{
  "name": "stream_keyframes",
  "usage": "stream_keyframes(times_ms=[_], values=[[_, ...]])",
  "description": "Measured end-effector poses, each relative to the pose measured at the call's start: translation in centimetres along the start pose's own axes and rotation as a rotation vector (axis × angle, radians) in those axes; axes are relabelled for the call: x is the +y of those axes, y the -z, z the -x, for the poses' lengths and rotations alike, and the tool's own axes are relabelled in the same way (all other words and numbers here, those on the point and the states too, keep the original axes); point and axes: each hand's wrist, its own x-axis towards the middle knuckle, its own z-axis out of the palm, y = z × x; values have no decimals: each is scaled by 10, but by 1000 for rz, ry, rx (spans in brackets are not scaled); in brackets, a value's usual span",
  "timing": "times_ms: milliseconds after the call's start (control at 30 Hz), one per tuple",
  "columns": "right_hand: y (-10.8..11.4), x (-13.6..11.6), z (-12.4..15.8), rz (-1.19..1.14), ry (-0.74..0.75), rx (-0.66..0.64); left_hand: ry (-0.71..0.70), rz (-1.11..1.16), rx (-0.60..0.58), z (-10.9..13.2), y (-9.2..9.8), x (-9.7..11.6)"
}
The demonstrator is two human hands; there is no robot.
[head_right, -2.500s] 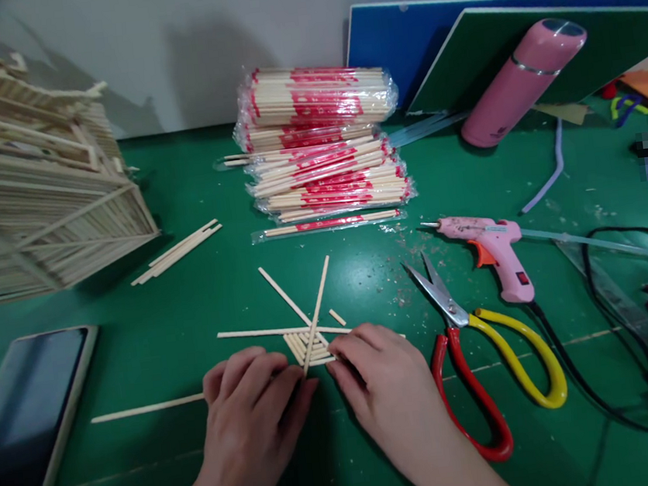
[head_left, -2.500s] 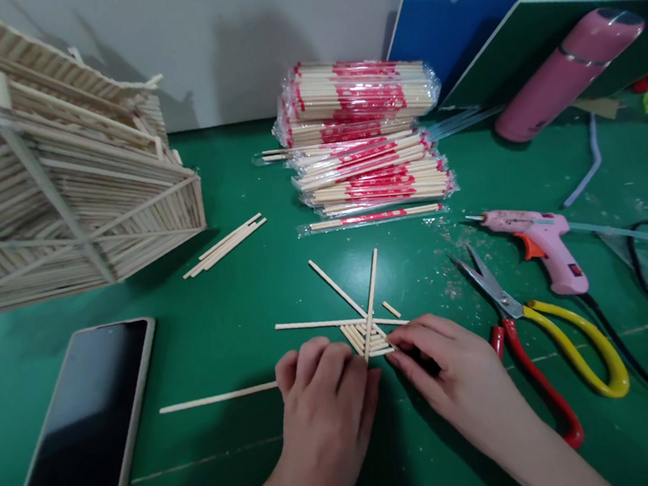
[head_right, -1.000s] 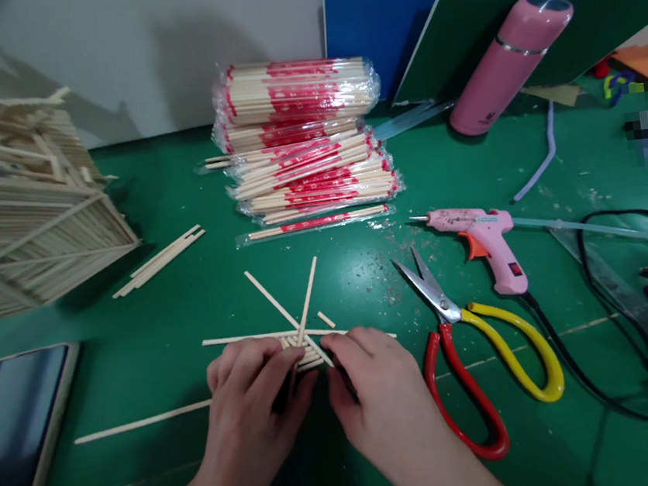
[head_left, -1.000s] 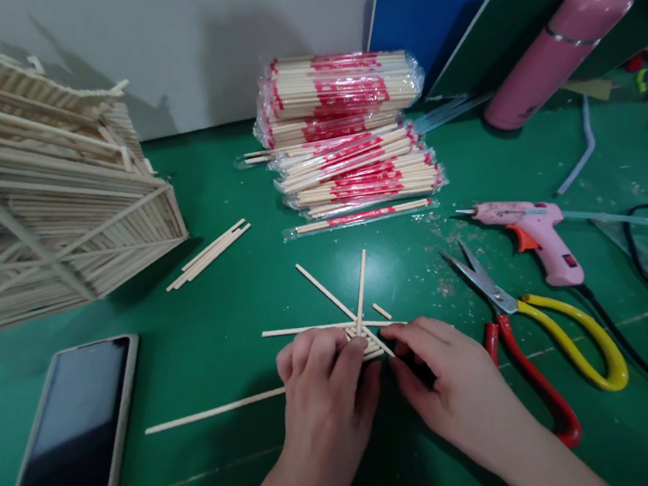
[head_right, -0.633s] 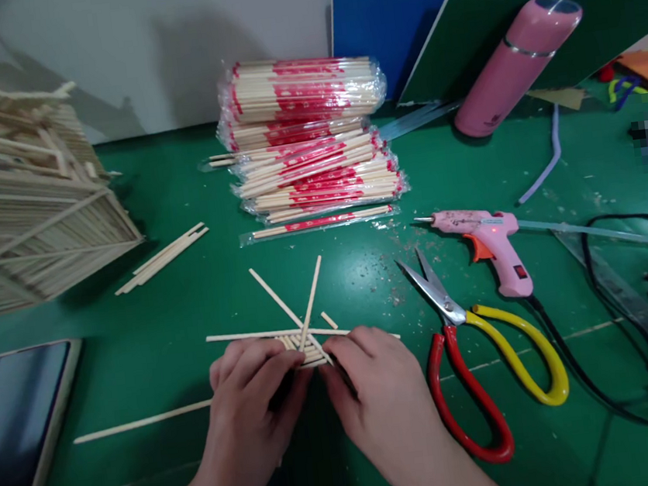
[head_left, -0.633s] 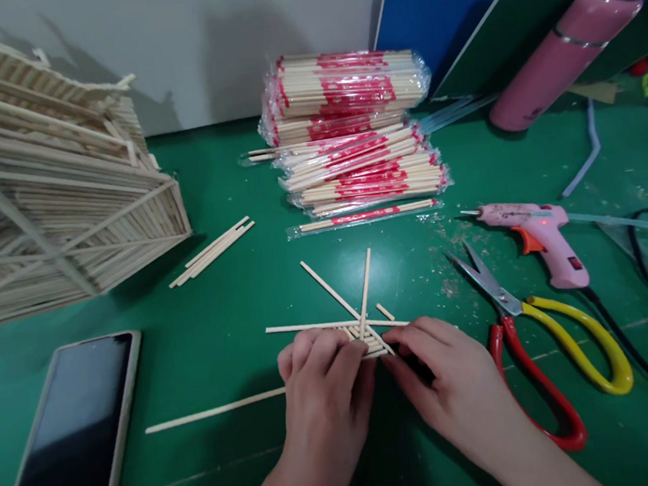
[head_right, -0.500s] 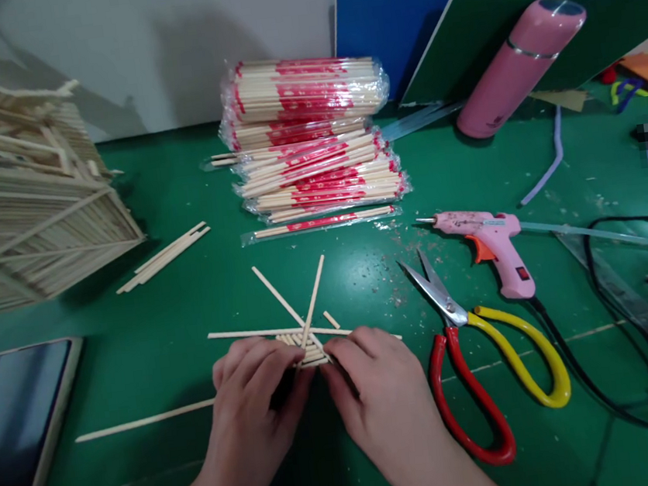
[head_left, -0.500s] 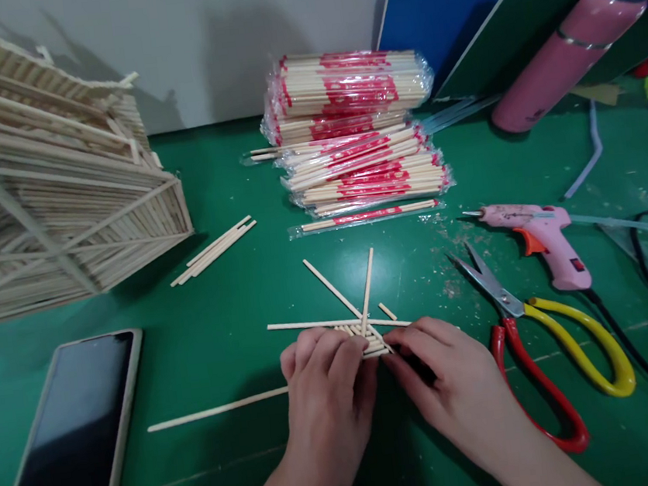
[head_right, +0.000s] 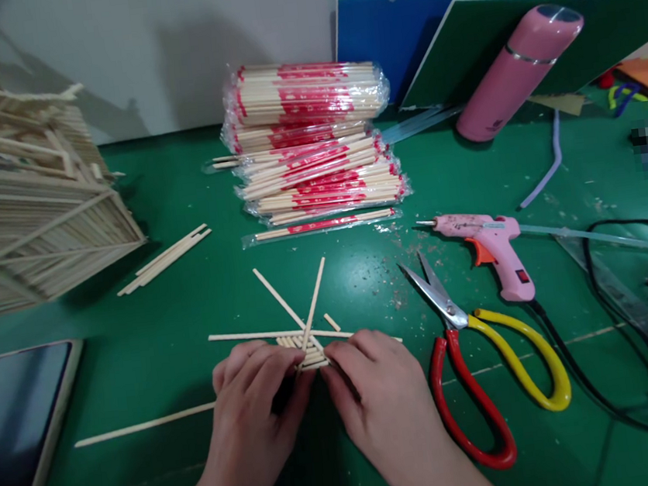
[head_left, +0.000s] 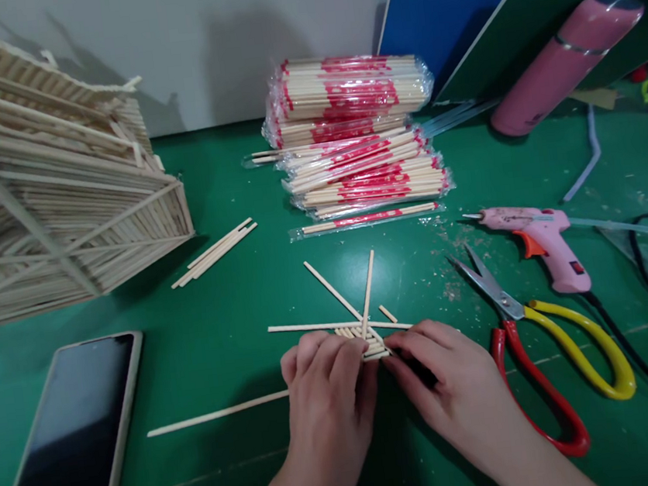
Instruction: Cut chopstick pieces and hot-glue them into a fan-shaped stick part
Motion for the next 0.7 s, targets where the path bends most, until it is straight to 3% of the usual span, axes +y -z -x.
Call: stream_keyframes(times_ms=[467, 700], values=[[1, 4, 8, -61, 21, 22, -52, -113, -68, 4, 4, 5], [5, 2, 8, -98, 30, 48, -35, -112, -189, 2, 8, 9]])
